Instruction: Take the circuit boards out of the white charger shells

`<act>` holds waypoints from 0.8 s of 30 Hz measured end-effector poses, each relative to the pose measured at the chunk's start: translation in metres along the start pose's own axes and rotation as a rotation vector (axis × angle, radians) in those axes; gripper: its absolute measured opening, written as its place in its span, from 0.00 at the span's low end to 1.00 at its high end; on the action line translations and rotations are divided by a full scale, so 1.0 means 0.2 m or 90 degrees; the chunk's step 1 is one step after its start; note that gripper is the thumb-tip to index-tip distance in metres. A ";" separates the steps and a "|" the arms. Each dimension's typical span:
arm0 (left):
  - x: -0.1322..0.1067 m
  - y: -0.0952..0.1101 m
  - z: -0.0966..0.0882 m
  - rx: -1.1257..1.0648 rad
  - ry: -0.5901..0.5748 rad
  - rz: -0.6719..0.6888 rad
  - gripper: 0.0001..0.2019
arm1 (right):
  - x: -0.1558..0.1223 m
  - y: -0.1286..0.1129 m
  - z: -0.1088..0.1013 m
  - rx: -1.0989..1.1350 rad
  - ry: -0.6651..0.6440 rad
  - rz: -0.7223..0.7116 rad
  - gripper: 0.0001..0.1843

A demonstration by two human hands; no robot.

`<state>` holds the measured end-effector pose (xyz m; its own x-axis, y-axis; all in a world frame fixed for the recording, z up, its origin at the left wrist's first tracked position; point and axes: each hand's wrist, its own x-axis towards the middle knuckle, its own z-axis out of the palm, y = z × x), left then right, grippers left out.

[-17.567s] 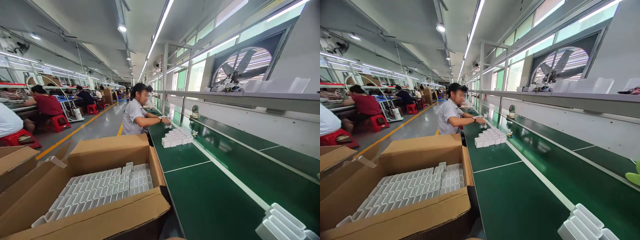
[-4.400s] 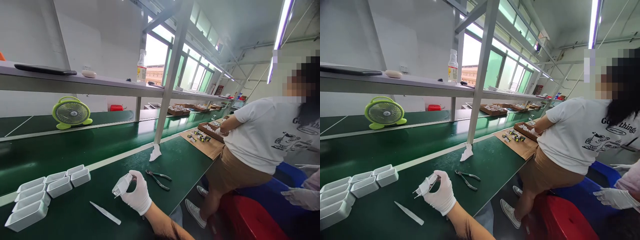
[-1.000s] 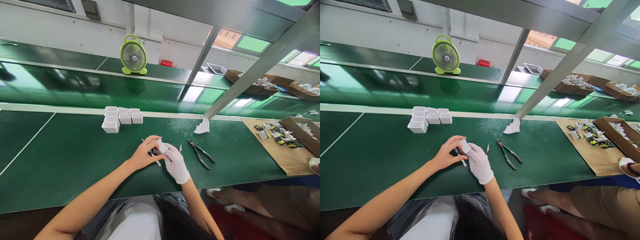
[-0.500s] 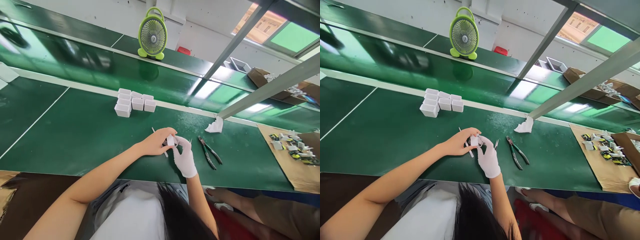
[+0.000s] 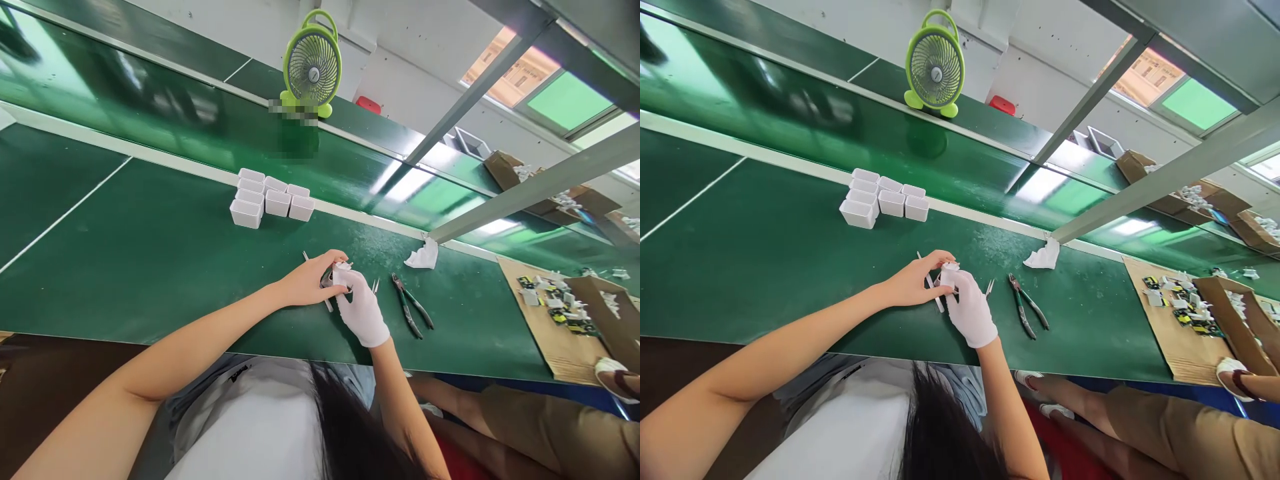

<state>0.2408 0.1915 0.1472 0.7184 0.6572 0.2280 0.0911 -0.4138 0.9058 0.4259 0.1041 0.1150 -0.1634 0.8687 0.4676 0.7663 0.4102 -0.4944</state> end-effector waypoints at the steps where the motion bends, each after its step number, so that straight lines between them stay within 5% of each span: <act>1: 0.00 -0.01 0.01 -0.003 -0.004 0.001 0.25 | 0.00 0.00 0.01 -0.001 0.002 -0.002 0.22; 9: 0.01 -0.04 0.02 -0.056 0.084 0.010 0.31 | 0.03 -0.02 -0.07 -0.016 0.022 -0.051 0.15; 15: 0.02 -0.02 -0.02 -0.080 0.230 0.062 0.16 | -0.07 -0.08 -0.17 -0.125 0.332 0.002 0.13; 20: 0.02 -0.02 -0.01 -0.033 0.275 0.113 0.14 | -0.10 -0.08 -0.07 -0.111 0.109 0.036 0.09; 24: 0.02 -0.01 -0.01 -0.024 0.300 0.140 0.12 | -0.12 -0.13 -0.11 -0.089 0.151 0.088 0.11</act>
<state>0.2414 0.1957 0.1464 0.3285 0.7735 0.5421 -0.0575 -0.5565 0.8289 0.4229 0.0666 0.1327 0.0854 0.8180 0.5688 0.8522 0.2358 -0.4671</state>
